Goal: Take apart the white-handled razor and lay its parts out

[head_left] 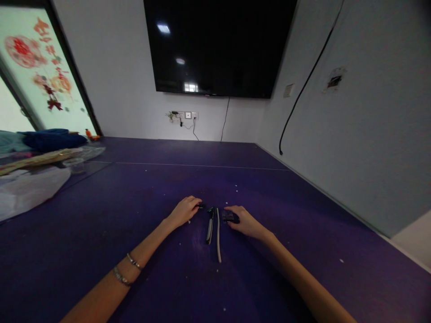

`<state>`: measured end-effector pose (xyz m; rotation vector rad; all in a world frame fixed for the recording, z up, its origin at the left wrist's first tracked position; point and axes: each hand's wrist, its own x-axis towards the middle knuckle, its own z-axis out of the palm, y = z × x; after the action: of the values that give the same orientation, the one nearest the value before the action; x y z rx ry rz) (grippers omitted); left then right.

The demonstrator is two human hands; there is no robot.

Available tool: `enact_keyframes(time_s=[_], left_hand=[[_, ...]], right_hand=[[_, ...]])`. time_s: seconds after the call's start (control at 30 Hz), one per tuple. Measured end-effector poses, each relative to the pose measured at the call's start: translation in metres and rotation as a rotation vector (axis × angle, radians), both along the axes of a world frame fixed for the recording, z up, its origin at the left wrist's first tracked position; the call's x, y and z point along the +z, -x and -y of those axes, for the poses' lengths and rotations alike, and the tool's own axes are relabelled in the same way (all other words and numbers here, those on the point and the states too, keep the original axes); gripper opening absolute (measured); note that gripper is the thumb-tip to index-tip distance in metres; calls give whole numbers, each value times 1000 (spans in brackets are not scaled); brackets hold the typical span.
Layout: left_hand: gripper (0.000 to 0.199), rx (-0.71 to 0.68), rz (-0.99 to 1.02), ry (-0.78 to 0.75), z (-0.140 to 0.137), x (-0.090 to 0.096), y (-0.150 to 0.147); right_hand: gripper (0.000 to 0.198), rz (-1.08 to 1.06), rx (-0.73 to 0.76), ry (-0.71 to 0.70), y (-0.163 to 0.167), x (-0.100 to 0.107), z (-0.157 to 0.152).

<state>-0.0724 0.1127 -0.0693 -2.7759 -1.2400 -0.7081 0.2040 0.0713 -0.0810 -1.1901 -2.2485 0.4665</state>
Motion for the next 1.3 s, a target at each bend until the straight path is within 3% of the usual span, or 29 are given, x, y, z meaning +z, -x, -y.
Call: enact_keyframes(time_s=[0.3, 0.57, 1.3], left_hand=[[30, -138, 169, -112, 17, 25, -19], [32, -240, 105, -159, 47, 44, -42], [39, -247, 134, -110, 54, 41, -47]], right_hand=[[36, -171, -29, -94, -1, 28, 4], [23, -206, 47, -172, 14, 58, 25], [16, -122, 56, -234, 10, 55, 24]])
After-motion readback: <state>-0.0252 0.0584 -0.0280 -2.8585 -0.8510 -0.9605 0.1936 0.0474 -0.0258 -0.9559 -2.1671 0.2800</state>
